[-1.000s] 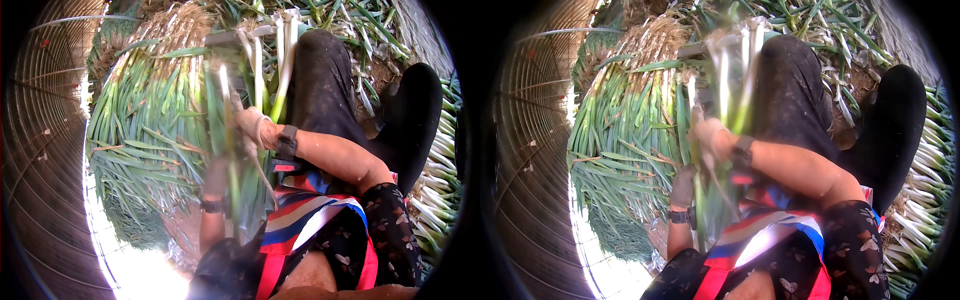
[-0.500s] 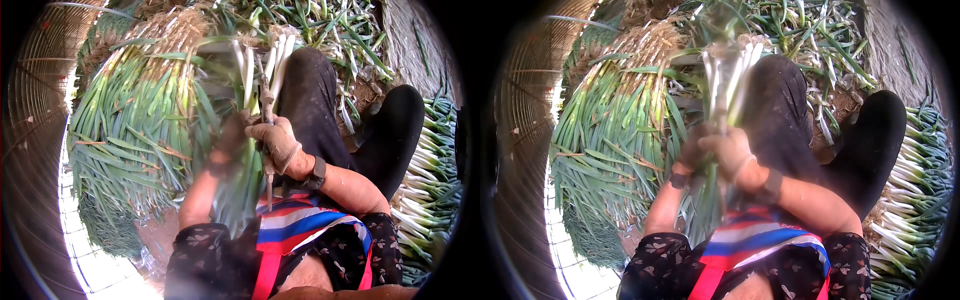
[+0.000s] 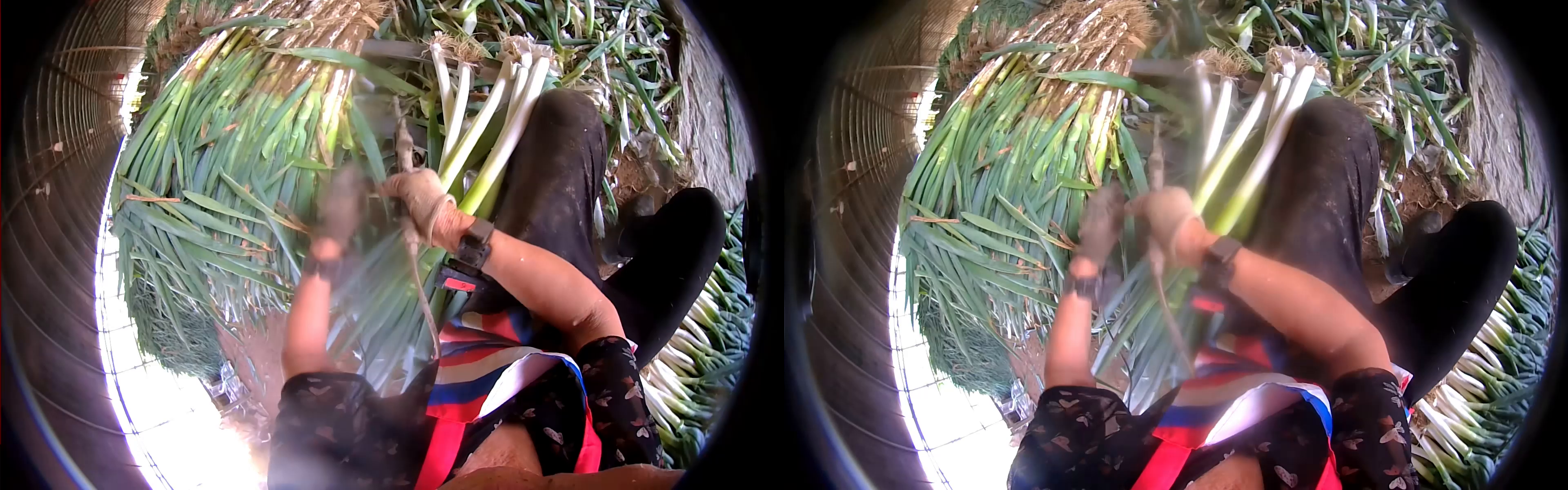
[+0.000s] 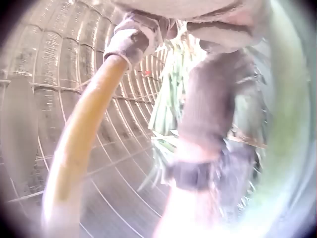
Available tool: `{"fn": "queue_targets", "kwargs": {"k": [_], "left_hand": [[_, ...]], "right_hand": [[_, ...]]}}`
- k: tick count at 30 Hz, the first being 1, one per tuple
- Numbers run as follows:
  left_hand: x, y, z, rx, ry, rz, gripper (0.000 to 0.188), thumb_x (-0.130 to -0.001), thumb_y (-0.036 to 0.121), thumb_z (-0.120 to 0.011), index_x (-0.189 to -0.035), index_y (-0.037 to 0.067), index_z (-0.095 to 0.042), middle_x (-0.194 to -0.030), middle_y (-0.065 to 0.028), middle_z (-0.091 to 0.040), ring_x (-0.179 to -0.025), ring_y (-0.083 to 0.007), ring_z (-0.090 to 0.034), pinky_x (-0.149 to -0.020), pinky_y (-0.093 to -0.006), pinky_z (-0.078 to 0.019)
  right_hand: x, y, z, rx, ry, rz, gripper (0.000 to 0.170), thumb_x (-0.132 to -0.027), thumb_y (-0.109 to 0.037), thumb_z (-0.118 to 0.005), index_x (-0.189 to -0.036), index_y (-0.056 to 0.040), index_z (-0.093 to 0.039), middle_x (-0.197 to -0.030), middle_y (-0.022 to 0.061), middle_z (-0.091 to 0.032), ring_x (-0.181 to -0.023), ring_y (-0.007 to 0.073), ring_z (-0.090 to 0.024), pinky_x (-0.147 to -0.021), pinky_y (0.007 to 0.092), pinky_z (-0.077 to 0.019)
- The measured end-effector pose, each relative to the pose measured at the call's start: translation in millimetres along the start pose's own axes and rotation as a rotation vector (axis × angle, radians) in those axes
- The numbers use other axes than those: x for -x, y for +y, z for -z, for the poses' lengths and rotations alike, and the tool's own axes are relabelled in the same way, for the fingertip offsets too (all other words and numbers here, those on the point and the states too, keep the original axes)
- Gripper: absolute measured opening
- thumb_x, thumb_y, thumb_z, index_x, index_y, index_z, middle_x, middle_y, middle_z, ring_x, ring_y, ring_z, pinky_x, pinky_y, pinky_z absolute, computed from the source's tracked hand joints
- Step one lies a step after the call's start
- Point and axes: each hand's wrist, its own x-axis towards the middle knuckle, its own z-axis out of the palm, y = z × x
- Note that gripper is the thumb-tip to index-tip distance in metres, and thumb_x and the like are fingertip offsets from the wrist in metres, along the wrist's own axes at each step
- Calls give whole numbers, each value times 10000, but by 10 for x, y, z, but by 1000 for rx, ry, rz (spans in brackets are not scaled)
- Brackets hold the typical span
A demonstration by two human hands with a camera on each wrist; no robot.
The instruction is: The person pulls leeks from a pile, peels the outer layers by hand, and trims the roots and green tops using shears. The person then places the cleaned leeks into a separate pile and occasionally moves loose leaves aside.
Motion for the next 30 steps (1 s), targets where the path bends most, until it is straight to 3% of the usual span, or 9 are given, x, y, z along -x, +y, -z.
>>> {"fn": "queue_targets", "kwargs": {"k": [2,5,8,9,12,15,19,24,30], "left_hand": [[-300,-381,-189,-138,-90,488,393,-837,248,-627,-1122,-22,-606,-1101,-199,-634,-1026,-318,-614,-885,-432,-490],[-618,-602,-440,-539,47,497,481,-831,261,-622,-1206,-35,-565,-1172,-223,-617,-1092,-352,-585,-910,-458,-468],[-403,-952,-986,-723,-289,438,668,-902,348,-472,-1408,-85,-410,-1470,-265,-399,-1308,-433,-434,-1087,-578,-295],[-340,-1038,-1239,-665,-38,496,670,-927,414,-466,-1391,-70,-464,-1464,-272,-421,-1351,-444,-388,-1137,-569,-216],[-513,-1220,-1353,-669,-316,718,586,-958,506,-447,-1433,165,-476,-1451,-124,-481,-1360,-348,-416,-1041,-513,-372],[-692,-1160,-1304,-1106,-276,707,496,-966,385,-440,-1364,94,-498,-1226,-45,-589,-1046,-170,-588,-762,-361,-511],[-804,-1022,-964,-747,-260,757,473,-897,211,-586,-1334,71,-473,-1104,-85,-598,-906,-233,-640,-736,-329,-540],[-597,-437,-697,-21,-112,725,847,-723,436,-767,-1363,-13,-440,-1178,-239,-594,-1122,-373,-602,-936,-458,-502],[86,537,-357,-67,-19,228,782,-728,390,-750,-1300,-57,-455,-1117,-261,-589,-1094,-425,-567,-896,-488,-477]], "right_hand": [[-18,57,-118,1,41,-62,175,-852,-136,-659,-917,27,-656,-724,96,-632,-588,216,-637,-519,345,-508],[-57,210,-99,5,-22,-56,161,-863,-142,-672,-952,-9,-675,-735,55,-636,-684,174,-633,-597,311,-495],[-164,485,-40,230,-78,-11,237,-885,-148,-685,-1076,-10,-663,-823,64,-688,-716,143,-646,-614,314,-522],[-96,357,-44,224,-42,-76,254,-886,-153,-692,-1094,-10,-662,-851,75,-704,-745,139,-659,-635,325,-543],[96,164,-20,248,32,82,210,-846,-197,-722,-865,11,-699,-770,76,-684,-698,166,-632,-622,337,-530],[-124,457,-138,-261,71,-43,195,-797,-175,-718,-830,10,-665,-724,57,-645,-650,161,-599,-577,325,-486],[-80,432,-131,-302,96,-4,269,-781,-198,-716,-876,22,-594,-649,70,-529,-547,210,-535,-511,374,-444],[236,187,-88,-209,117,73,231,-813,-156,-685,-969,14,-675,-798,132,-637,-718,242,-638,-649,358,-524],[528,98,-59,-391,177,-88,267,-775,-126,-755,-942,28,-614,-807,99,-655,-661,183,-623,-559,332,-504]]}}
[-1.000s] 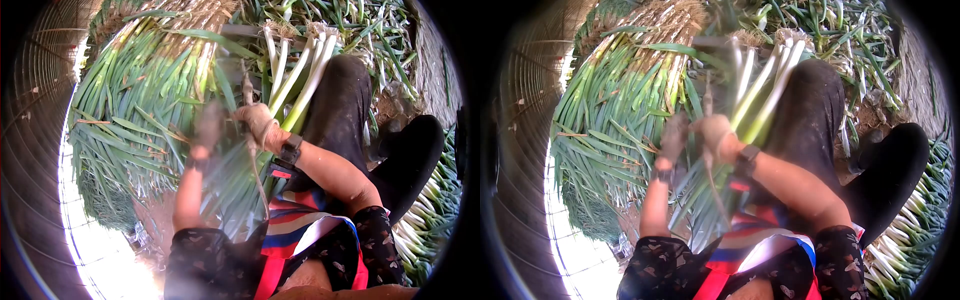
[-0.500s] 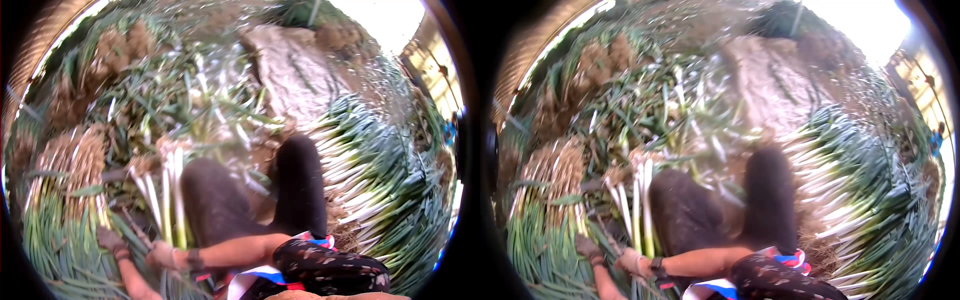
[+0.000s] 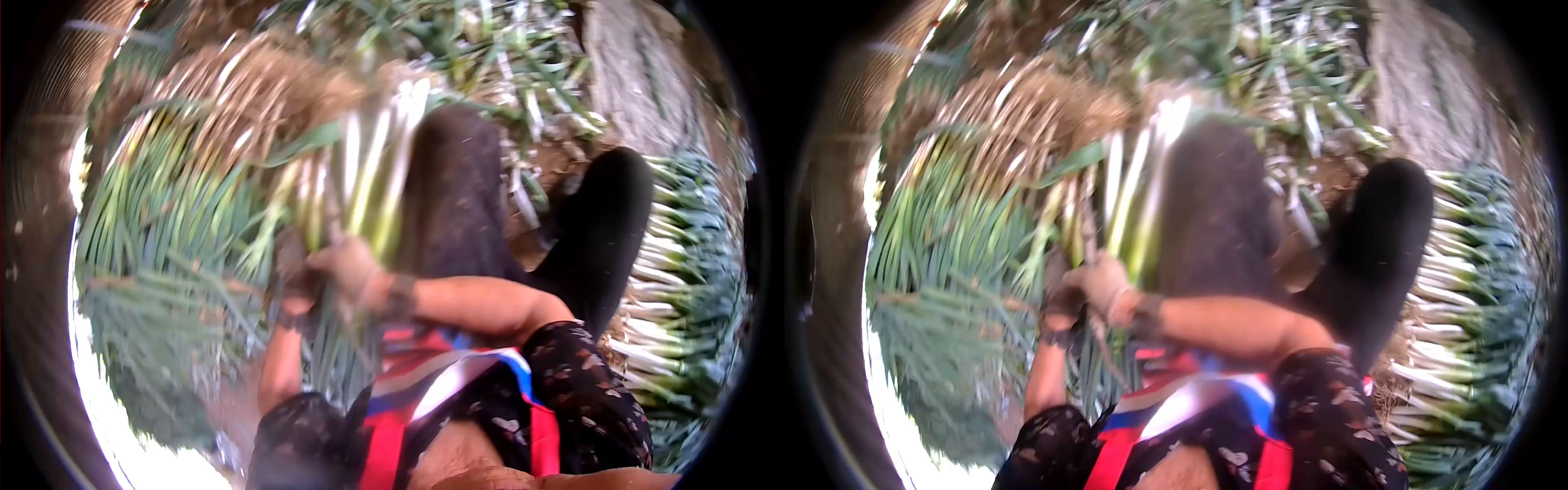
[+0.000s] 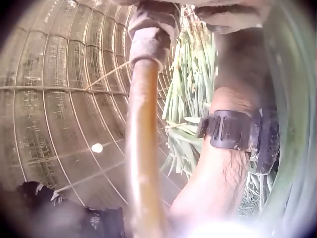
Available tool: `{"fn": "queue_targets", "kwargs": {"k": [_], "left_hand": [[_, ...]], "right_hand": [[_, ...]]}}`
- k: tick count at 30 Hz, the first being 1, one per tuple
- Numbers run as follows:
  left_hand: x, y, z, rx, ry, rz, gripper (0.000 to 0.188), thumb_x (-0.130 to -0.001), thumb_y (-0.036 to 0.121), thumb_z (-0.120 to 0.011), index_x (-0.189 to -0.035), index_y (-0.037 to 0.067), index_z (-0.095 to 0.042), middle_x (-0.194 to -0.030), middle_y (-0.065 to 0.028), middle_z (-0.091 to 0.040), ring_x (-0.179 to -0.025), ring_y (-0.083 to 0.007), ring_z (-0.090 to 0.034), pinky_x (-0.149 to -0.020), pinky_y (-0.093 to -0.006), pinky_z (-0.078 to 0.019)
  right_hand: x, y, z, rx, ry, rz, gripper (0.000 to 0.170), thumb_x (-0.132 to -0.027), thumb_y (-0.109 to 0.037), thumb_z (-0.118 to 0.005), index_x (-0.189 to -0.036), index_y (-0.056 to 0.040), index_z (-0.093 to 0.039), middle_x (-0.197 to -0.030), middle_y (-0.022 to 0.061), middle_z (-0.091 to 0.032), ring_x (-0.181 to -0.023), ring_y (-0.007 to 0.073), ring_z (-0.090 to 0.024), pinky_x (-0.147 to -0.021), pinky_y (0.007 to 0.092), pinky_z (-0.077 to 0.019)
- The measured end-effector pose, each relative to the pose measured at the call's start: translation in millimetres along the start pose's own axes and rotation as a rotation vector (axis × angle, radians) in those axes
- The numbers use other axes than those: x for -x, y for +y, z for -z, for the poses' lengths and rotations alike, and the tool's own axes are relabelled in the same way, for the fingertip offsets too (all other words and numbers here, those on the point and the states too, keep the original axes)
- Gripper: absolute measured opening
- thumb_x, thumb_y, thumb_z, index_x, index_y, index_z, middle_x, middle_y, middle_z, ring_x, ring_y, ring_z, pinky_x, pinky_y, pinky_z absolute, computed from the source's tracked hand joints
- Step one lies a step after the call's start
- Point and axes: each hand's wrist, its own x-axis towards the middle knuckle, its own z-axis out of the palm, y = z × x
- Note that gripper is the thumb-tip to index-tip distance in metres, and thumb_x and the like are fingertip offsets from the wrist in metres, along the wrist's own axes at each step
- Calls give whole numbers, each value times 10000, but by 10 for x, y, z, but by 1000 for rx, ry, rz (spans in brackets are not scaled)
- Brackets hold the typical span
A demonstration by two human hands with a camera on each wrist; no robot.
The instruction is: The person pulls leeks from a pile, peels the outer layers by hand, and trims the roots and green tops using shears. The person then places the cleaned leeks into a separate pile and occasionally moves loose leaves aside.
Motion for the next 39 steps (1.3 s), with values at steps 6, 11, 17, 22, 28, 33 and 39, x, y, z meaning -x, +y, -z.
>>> {"fn": "queue_targets", "kwargs": {"k": [6,11,17,22,28,33,39], "left_hand": [[-488,41,429,245,-54,243,403,-718,107,-708,-1065,-22,-550,-889,-227,-648,-842,-407,-641,-730,-452,-507],[-741,33,585,147,64,359,667,-712,203,-750,-1267,-73,-504,-1099,-304,-603,-1016,-427,-599,-877,-465,-485],[-812,-517,-330,12,-17,158,940,-694,406,-776,-1362,-125,-381,-1198,-317,-561,-1073,-447,-578,-923,-466,-486],[-739,-188,-99,-149,-248,378,775,-667,371,-765,-1227,-64,-452,-1140,-271,-550,-1023,-438,-578,-880,-473,-502],[-905,-1017,22,400,-148,87,419,-732,178,-709,-1104,4,-627,-851,-133,-639,-779,-247,-642,-695,-381,-530],[-1383,-441,1870,1285,-119,473,143,-757,61,-632,-877,-16,-625,-757,-59,-635,-622,-154,-624,-573,-267,-526],[-1151,-592,631,769,-592,224,205,-831,66,-608,-1020,-9,-632,-839,-47,-651,-715,-146,-618,-682,-299,-507]], "right_hand": [[56,-51,9,1,-121,79,279,-817,-107,-690,-1016,29,-551,-717,69,-555,-443,162,-504,-349,327,-381],[6,7,-17,-33,-86,44,286,-822,-99,-685,-1026,31,-533,-695,79,-538,-373,186,-476,-282,328,-365],[111,21,-87,106,-84,-40,254,-833,-107,-674,-1002,24,-536,-664,63,-472,-392,181,-464,-303,354,-363],[148,41,-88,106,-92,-83,278,-827,-137,-684,-1008,22,-545,-683,73,-497,-397,197,-472,-320,367,-378],[225,30,-24,64,-90,-18,298,-834,-124,-667,-1027,69,-547,-684,113,-552,-379,226,-498,-312,391,-384],[305,-19,29,98,-108,-75,316,-845,-113,-654,-1063,94,-557,-670,133,-568,-350,247,-500,-303,399,-386],[359,-133,-12,66,-113,-90,332,-836,-129,-678,-1067,84,-569,-721,136,-598,-407,233,-531,-337,385,-408]]}}
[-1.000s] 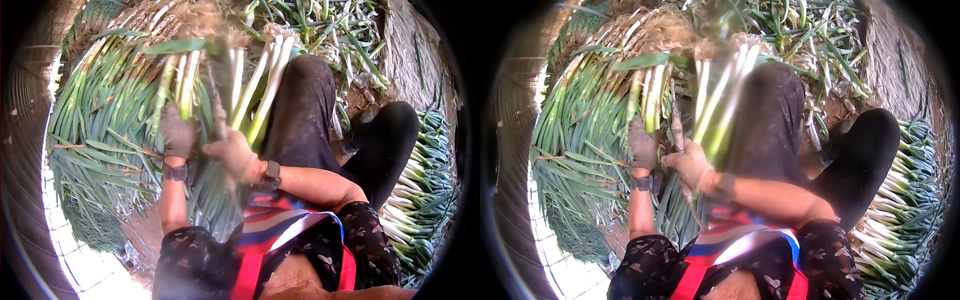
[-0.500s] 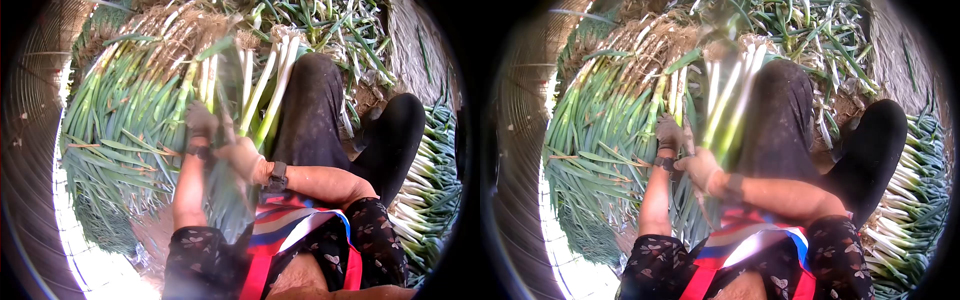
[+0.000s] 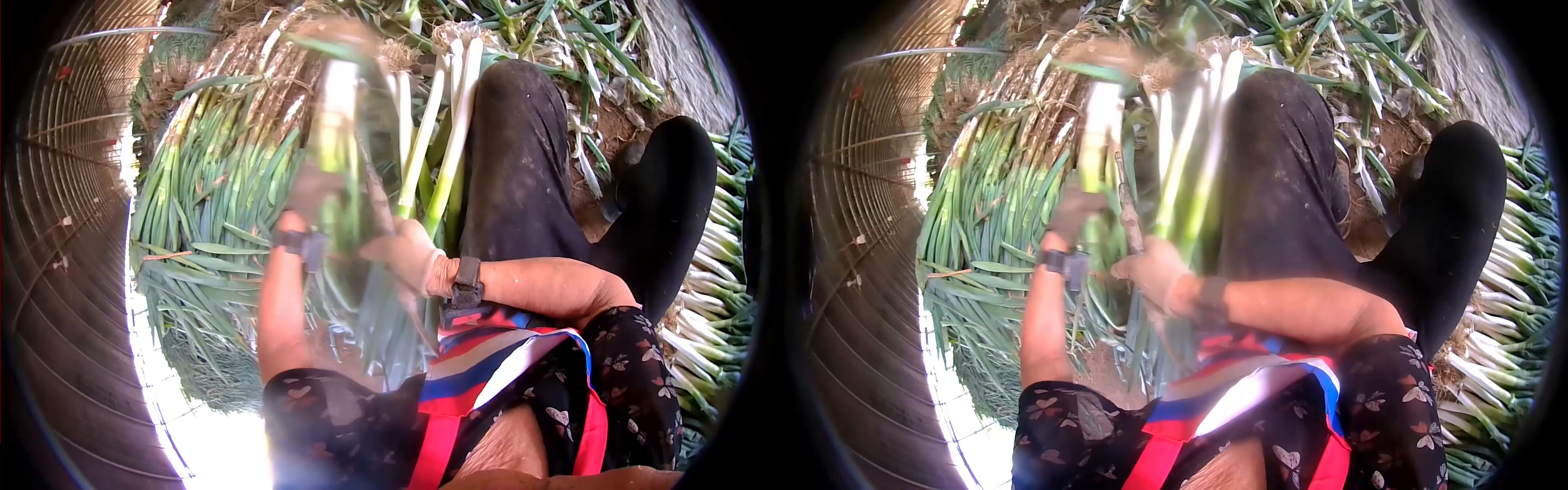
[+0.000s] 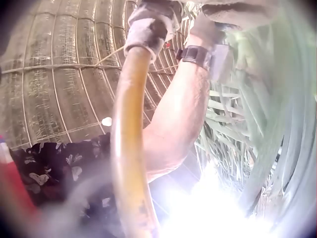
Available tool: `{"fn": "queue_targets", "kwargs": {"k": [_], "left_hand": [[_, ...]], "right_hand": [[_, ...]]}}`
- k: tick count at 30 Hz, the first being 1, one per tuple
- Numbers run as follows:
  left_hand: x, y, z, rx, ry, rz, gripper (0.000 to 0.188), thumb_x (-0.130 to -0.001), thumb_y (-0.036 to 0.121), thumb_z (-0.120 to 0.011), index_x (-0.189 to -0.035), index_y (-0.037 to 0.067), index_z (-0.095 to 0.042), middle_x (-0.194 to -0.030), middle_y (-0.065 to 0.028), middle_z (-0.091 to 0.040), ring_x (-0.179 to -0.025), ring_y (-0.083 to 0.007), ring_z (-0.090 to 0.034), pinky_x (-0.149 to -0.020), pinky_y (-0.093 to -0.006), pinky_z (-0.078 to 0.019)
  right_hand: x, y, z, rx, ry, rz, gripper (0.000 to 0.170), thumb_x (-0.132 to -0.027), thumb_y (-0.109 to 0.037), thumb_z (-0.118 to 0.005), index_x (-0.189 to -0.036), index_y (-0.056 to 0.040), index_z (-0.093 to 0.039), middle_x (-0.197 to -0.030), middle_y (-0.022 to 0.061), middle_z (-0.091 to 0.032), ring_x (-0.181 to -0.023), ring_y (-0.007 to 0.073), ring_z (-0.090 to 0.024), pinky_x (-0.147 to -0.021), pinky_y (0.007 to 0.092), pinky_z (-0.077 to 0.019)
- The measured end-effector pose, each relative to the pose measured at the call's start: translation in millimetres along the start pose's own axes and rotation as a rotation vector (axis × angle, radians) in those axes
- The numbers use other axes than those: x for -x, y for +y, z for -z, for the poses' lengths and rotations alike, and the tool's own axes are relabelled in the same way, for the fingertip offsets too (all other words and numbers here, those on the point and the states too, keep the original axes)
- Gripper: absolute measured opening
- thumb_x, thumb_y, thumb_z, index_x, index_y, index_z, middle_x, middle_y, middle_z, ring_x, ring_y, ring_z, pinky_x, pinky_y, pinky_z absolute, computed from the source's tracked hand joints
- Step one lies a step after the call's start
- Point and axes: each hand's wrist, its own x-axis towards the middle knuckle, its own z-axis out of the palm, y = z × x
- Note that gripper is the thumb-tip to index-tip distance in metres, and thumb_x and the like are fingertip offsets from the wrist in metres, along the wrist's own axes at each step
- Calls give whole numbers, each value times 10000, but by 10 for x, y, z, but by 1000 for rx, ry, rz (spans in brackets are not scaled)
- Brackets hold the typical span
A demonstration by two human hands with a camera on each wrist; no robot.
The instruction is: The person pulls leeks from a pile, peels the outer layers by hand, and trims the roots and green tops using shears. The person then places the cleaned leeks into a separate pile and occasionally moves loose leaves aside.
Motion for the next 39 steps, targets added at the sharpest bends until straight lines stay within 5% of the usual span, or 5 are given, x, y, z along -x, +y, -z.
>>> {"fn": "queue_targets", "kwargs": {"k": [3,10,12,22,39], "left_hand": [[-296,-434,-732,-669,302,-182,439,-806,261,-725,-1038,-92,-602,-917,-245,-674,-866,-331,-680,-750,-413,-527],[53,-274,-694,-627,260,-131,490,-799,220,-719,-1173,-60,-571,-1140,-292,-612,-1047,-401,-618,-885,-444,-489],[303,442,-779,-319,346,172,421,-830,81,-660,-1205,-85,-560,-1247,-336,-551,-1128,-423,-571,-976,-451,-462],[729,-7,-1068,-805,676,97,450,-793,149,-713,-1197,-8,-592,-1085,-218,-626,-964,-386,-617,-860,-457,-501],[689,-109,-206,-1170,355,-302,198,-854,259,-642,-844,63,-666,-843,-144,-667,-796,-356,-637,-703,-449,-498]], "right_hand": [[-30,78,54,-38,-14,40,331,-827,-139,-693,-1049,77,-575,-736,136,-606,-440,230,-545,-358,385,-418],[141,-71,62,50,-30,-73,323,-803,-200,-708,-996,35,-600,-752,88,-602,-557,196,-575,-493,338,-465],[119,-5,34,70,2,-41,312,-802,-195,-711,-980,37,-602,-762,89,-606,-586,191,-587,-527,348,-470],[202,339,-136,202,-35,-152,443,-807,-201,-721,-1097,109,-597,-874,194,-654,-705,292,-655,-600,433,-513],[339,153,-186,542,-187,-318,444,-849,-318,-701,-1101,47,-671,-990,240,-688,-923,341,-694,-790,410,-539]]}}
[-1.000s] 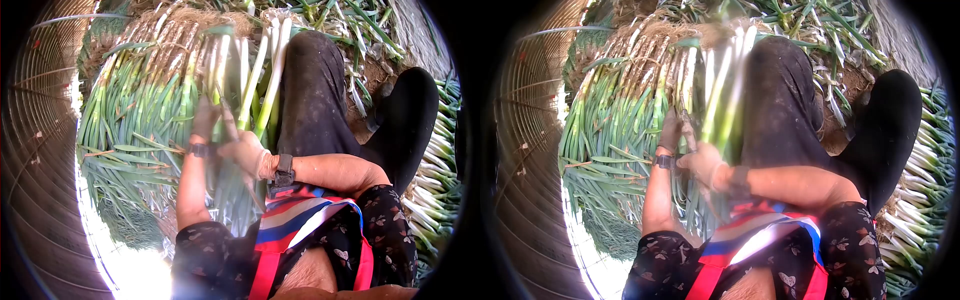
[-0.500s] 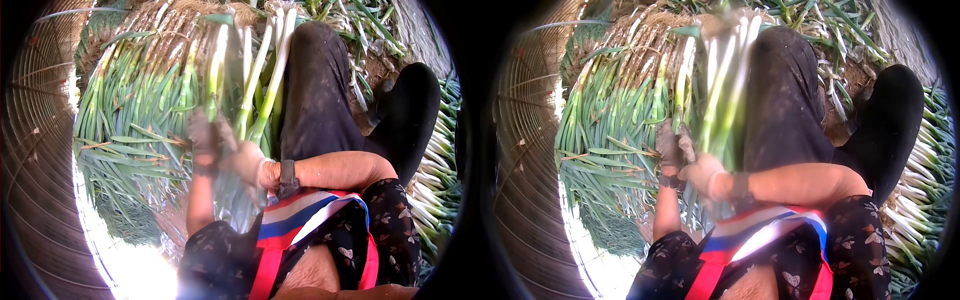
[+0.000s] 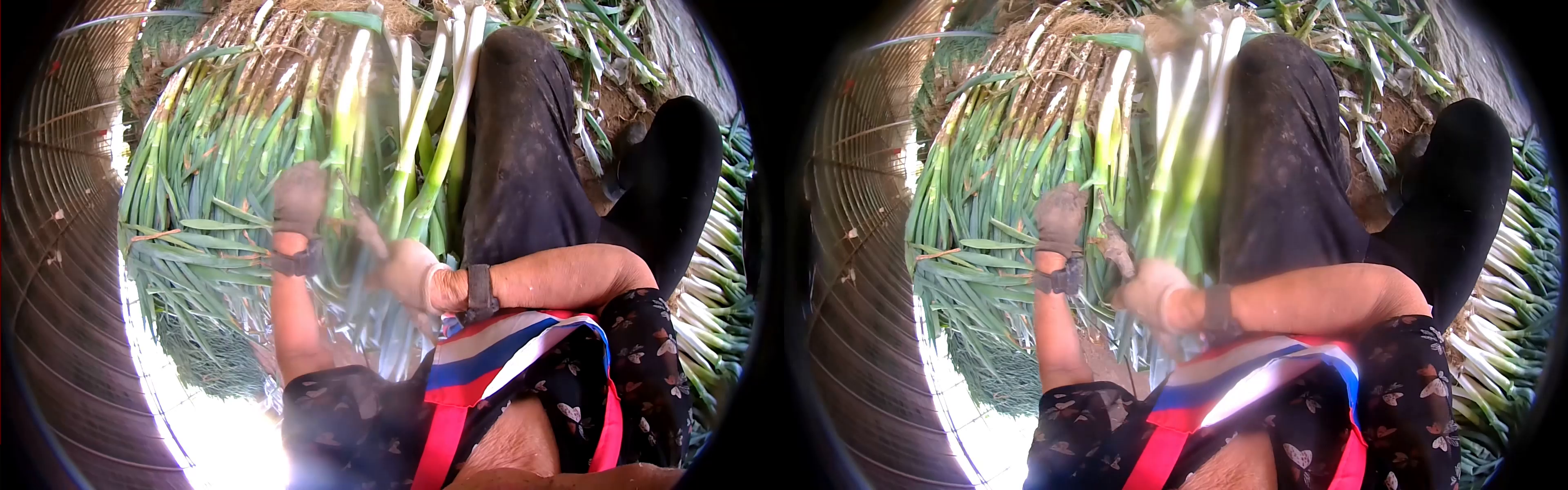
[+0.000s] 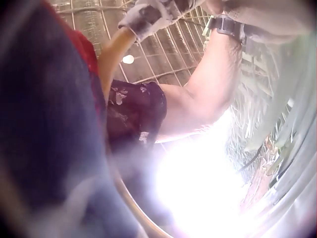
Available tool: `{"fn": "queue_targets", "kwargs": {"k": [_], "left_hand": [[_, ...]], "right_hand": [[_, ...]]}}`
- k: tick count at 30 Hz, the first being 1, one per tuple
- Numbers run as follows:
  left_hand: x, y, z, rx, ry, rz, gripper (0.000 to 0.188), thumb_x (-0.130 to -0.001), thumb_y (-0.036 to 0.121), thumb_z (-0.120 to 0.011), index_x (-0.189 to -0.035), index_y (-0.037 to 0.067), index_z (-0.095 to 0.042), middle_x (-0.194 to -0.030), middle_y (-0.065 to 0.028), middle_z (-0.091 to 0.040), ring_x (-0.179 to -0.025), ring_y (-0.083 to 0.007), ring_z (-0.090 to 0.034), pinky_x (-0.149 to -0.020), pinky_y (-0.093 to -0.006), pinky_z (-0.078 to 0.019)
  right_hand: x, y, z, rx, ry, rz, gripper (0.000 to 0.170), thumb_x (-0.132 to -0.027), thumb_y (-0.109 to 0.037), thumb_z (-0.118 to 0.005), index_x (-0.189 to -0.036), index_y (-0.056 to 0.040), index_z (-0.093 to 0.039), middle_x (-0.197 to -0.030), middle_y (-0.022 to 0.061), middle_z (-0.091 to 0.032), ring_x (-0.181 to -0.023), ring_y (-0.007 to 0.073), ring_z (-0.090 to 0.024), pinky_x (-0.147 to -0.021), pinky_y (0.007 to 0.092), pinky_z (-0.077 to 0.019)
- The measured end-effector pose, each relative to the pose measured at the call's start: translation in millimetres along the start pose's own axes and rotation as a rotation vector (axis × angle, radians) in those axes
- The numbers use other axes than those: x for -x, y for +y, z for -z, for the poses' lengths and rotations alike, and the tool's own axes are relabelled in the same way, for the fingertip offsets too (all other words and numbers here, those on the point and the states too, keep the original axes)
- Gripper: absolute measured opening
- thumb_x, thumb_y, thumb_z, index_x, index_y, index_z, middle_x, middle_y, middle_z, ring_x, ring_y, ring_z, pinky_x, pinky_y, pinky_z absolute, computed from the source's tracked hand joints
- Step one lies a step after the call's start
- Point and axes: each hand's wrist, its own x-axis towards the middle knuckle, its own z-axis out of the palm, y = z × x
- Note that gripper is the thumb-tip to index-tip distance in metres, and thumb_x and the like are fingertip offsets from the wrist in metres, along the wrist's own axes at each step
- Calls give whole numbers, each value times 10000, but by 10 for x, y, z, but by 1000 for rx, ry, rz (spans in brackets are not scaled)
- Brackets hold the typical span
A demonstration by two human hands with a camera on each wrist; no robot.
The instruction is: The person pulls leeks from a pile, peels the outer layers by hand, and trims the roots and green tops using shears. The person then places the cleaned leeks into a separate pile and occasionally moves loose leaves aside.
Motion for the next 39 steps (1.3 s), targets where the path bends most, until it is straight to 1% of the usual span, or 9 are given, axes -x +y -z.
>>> {"fn": "queue_targets", "kwargs": {"k": [10,13,19,23,24,30,33,36,39], "left_hand": [[-517,-46,161,232,259,-386,149,-875,226,-614,-822,91,-647,-797,-115,-658,-784,-320,-642,-709,-427,-507],[-653,-254,226,-337,205,-25,157,-910,239,-592,-871,99,-652,-803,-97,-669,-794,-294,-651,-714,-418,-514],[-948,-548,719,-443,457,210,373,-815,354,-712,-1035,54,-678,-981,-120,-668,-915,-301,-645,-762,-413,-509],[-398,-327,232,172,305,-381,547,-740,432,-777,-1088,25,-669,-1002,-132,-652,-975,-312,-624,-805,-411,-507],[-225,-25,227,447,158,-362,543,-737,426,-775,-1092,28,-673,-973,-131,-647,-967,-318,-623,-801,-409,-508],[330,497,119,14,-223,7,169,-801,207,-672,-858,58,-726,-891,-121,-640,-856,-304,-630,-760,-360,-516],[424,215,244,882,37,201,123,-800,149,-658,-829,42,-711,-923,-167,-666,-855,-315,-636,-769,-361,-518],[248,9,554,1549,347,480,135,-880,88,-584,-915,-13,-667,-873,-90,-671,-759,-172,-605,-715,-293,-501],[19,-288,752,1339,352,487,139,-941,77,-541,-962,-24,-634,-874,-44,-624,-699,-103,-524,-665,-238,-469]], "right_hand": [[-127,75,11,106,107,144,408,-810,-275,-717,-1053,51,-679,-938,213,-697,-860,332,-691,-785,408,-529],[-239,132,106,-17,127,104,395,-779,-241,-740,-1023,63,-683,-912,215,-698,-844,334,-687,-788,399,-525],[-343,122,181,42,237,141,383,-771,-229,-747,-1000,71,-683,-906,233,-690,-834,345,-682,-792,401,-520],[-363,165,311,-78,248,199,382,-761,-236,-759,-983,55,-649,-845,198,-662,-781,305,-663,-727,388,-521],[-400,186,306,-89,240,196,369,-755,-226,-770,-973,34,-624,-796,150,-639,-718,251,-648,-668,371,-525],[-359,151,306,-82,231,126,324,-768,-201,-771,-918,25,-596,-714,98,-596,-617,195,-619,-565,352,-510],[-356,159,284,-152,242,130,316,-770,-197,-770,-902,30,-593,-704,90,-590,-575,188,-597,-528,343,-491],[-445,220,248,-174,254,168,318,-773,-195,-765,-900,38,-591,-686,80,-578,-537,179,-570,-501,337,-471],[-309,120,271,-185,206,105,406,-803,-207,-744,-1036,97,-607,-858,176,-641,-712,281,-646,-648,377,-514]]}}
